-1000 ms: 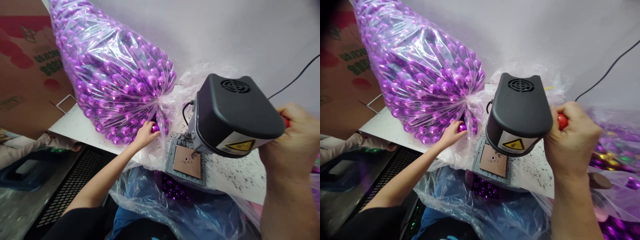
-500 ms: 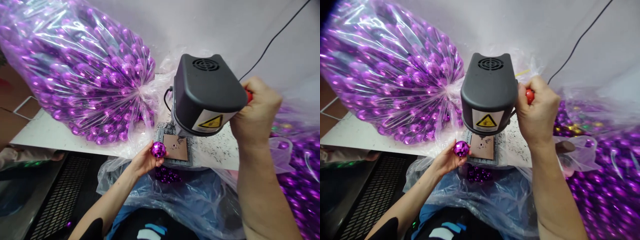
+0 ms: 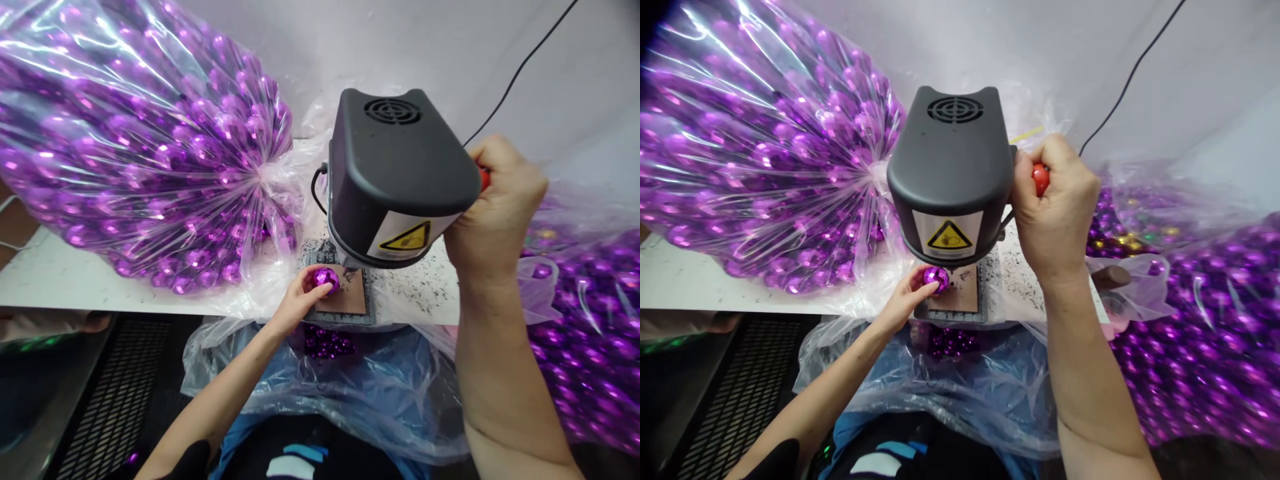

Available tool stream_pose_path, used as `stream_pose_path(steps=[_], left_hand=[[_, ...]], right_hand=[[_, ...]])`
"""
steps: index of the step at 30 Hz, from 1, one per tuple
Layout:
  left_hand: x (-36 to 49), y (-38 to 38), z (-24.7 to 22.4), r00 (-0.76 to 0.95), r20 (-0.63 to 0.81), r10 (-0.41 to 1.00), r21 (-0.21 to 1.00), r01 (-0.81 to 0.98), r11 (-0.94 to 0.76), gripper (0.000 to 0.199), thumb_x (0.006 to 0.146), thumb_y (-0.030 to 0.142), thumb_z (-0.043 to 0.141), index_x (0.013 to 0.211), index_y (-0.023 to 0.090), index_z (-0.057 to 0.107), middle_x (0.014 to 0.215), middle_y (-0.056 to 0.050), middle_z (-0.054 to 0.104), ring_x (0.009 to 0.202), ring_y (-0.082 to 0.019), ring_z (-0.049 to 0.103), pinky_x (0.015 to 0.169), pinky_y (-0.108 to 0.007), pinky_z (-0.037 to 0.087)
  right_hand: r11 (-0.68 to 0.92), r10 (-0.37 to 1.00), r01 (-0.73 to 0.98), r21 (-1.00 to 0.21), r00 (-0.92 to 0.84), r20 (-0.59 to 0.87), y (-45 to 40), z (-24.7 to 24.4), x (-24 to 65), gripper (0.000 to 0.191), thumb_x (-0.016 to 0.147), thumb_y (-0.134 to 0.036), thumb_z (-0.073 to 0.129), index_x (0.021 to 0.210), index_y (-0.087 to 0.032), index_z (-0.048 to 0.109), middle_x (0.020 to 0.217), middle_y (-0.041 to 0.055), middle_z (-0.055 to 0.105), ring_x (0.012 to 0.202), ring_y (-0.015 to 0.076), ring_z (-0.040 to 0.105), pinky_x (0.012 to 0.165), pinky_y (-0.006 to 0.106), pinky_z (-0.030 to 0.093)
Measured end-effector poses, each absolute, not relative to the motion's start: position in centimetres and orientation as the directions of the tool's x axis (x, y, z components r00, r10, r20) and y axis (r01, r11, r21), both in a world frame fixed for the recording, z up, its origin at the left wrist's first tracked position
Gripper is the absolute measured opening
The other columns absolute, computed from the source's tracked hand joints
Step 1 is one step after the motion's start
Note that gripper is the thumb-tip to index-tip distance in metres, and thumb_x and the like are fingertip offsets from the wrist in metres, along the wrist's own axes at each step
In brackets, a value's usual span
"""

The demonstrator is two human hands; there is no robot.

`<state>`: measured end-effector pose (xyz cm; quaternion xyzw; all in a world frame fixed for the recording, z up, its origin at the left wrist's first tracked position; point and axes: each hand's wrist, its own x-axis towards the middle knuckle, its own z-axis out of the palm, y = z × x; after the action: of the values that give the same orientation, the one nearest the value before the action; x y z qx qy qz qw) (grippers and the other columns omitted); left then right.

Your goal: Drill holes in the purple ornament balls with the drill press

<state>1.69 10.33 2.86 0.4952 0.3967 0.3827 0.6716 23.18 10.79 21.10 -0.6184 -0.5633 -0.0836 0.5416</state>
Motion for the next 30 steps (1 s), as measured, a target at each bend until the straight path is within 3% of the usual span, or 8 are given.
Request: stream_pose_path(steps=[4, 12, 20, 25, 30], left_hand=[[2.0, 10.8, 2.5, 0.423, -0.015, 0.906, 0.989, 0.138, -0.049, 0.046, 0.084, 0.040, 0.071, 0.123, 0.020, 0.058, 0.121, -0.006, 0.065, 0.110, -0.021, 0.061, 0.099, -0.036, 0.047], [3.6, 11.0, 2.1, 0.437, 0.192, 0.879, 0.812, 0.433, -0.392, 0.043, 0.081, 0.040, 0.074, 0.117, 0.021, 0.061, 0.116, -0.008, 0.067, 0.109, -0.027, 0.059, 0.097, -0.042, 0.043], [5.0, 10.7, 1.5, 0.400, 0.319, 0.859, 0.725, 0.480, -0.493, 0.042, 0.080, 0.036, 0.072, 0.117, 0.020, 0.060, 0.115, -0.009, 0.063, 0.111, -0.027, 0.056, 0.100, -0.042, 0.042], [5.2, 10.4, 0.9, 0.416, 0.283, 0.864, 0.742, 0.477, -0.472, 0.036, 0.083, 0.033, 0.069, 0.115, 0.021, 0.059, 0.115, -0.009, 0.063, 0.110, -0.026, 0.056, 0.097, -0.040, 0.043], [5.4, 10.3, 1.3, 0.439, 0.265, 0.858, 0.736, 0.483, -0.475, 0.029, 0.086, 0.032, 0.065, 0.111, 0.021, 0.057, 0.109, -0.007, 0.064, 0.110, -0.025, 0.056, 0.106, -0.044, 0.036]], right_hand=[[0.223, 0.612, 0.785, -0.578, 0.349, 0.710, 10.8, 21.2, 23.1, 0.027, 0.088, -0.026, 0.049, 0.067, -0.011, 0.040, 0.063, -0.0045, 0.035, 0.064, -0.0004, 0.029, 0.064, 0.019, 0.024], [0.235, 0.643, 0.781, -0.579, 0.321, 0.695, 10.5, 21.5, 23.3, 0.026, 0.088, -0.026, 0.049, 0.068, -0.011, 0.043, 0.063, -0.0047, 0.036, 0.064, -0.0014, 0.031, 0.064, 0.018, 0.025], [0.217, 0.647, 0.788, -0.576, 0.326, 0.690, 10.4, 21.5, 23.3, 0.028, 0.089, -0.030, 0.050, 0.069, -0.011, 0.044, 0.062, -0.0048, 0.038, 0.063, -0.0012, 0.030, 0.062, 0.018, 0.024], [0.226, 0.651, 0.790, -0.570, 0.312, 0.692, 10.4, 21.5, 23.3, 0.029, 0.090, -0.031, 0.049, 0.069, -0.012, 0.043, 0.062, -0.0049, 0.037, 0.063, -0.0013, 0.030, 0.061, 0.017, 0.025], [0.231, 0.648, 0.796, -0.560, 0.303, 0.698, 10.4, 21.5, 23.4, 0.029, 0.090, -0.031, 0.049, 0.069, -0.012, 0.043, 0.062, -0.0049, 0.037, 0.062, -0.0011, 0.030, 0.061, 0.017, 0.025]])
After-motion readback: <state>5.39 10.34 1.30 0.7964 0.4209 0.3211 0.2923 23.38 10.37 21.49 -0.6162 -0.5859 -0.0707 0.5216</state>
